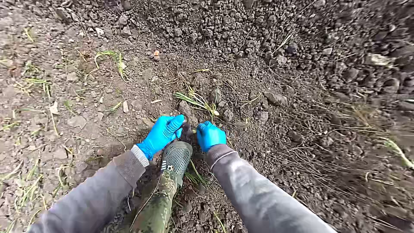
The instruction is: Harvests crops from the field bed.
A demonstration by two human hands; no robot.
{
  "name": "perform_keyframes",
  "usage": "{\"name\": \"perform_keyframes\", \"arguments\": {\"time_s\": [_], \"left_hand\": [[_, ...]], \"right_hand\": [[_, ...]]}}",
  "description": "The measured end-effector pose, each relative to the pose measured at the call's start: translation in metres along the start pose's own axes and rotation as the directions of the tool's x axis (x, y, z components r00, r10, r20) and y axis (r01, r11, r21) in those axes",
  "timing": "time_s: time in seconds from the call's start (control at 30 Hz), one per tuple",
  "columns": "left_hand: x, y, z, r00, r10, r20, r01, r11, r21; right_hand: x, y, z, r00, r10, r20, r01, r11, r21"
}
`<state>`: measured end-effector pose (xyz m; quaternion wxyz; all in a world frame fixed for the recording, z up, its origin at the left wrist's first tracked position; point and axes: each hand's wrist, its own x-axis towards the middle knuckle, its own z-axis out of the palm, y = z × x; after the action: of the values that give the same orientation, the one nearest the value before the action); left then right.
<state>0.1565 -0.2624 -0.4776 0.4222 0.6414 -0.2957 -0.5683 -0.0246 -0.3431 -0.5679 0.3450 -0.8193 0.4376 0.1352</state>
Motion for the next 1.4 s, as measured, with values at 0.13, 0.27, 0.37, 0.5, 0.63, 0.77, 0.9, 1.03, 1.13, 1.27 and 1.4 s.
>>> {"name": "perform_keyframes", "arguments": {"time_s": [0.13, 0.27, 0.37, 0.5, 0.63, 0.77, 0.9, 1.03, 1.13, 1.27, 1.4], "left_hand": [[-0.022, 0.014, -0.011, 0.999, 0.04, -0.024, -0.039, 0.999, 0.026], [-0.022, -0.017, -0.017, 1.0, -0.028, -0.001, 0.028, 0.997, -0.074], [-0.025, 0.005, -0.019, 1.0, -0.018, 0.017, 0.019, 0.996, -0.09], [-0.021, -0.014, -0.015, 0.999, 0.041, 0.036, -0.039, 0.999, -0.038], [-0.015, -0.014, -0.014, 0.998, 0.005, 0.07, -0.001, 0.998, -0.056], [-0.02, 0.026, -0.008, 0.989, 0.145, 0.004, -0.145, 0.989, -0.031], [0.002, 0.047, 0.008, 0.976, 0.212, -0.047, -0.212, 0.977, -0.011], [0.039, 0.024, 0.015, 0.996, 0.083, 0.028, -0.086, 0.988, 0.126], [0.045, 0.02, 0.012, 0.998, 0.055, 0.004, -0.055, 0.992, 0.111], [0.049, 0.02, 0.003, 0.998, 0.062, -0.008, -0.061, 0.994, 0.093], [0.041, 0.045, -0.005, 0.989, 0.126, -0.078, -0.129, 0.991, -0.031]], "right_hand": [[0.013, -0.009, 0.036, 0.976, -0.015, 0.215, 0.031, 0.997, -0.075], [0.02, 0.005, 0.015, 0.969, -0.193, -0.153, 0.174, 0.976, -0.127], [0.058, 0.005, -0.018, 0.999, -0.025, -0.043, 0.015, 0.977, -0.212], [0.079, 0.013, -0.042, 0.974, 0.054, 0.22, 0.002, 0.97, -0.245], [0.016, 0.067, -0.079, 0.995, 0.007, -0.095, -0.02, 0.991, -0.133], [-0.079, 0.164, -0.107, 0.917, 0.28, -0.284, -0.33, 0.933, -0.144], [-0.158, 0.201, -0.08, 0.894, 0.375, -0.243, -0.421, 0.891, -0.173], [-0.197, 0.153, 0.001, 0.994, 0.009, -0.106, -0.016, 0.998, -0.068], [-0.197, 0.114, 0.039, 0.991, 0.119, 0.062, -0.116, 0.992, -0.058], [-0.187, 0.103, 0.056, 0.96, 0.267, -0.088, -0.275, 0.958, -0.085], [-0.185, 0.114, 0.041, 0.959, 0.082, -0.272, -0.066, 0.995, 0.069]]}}
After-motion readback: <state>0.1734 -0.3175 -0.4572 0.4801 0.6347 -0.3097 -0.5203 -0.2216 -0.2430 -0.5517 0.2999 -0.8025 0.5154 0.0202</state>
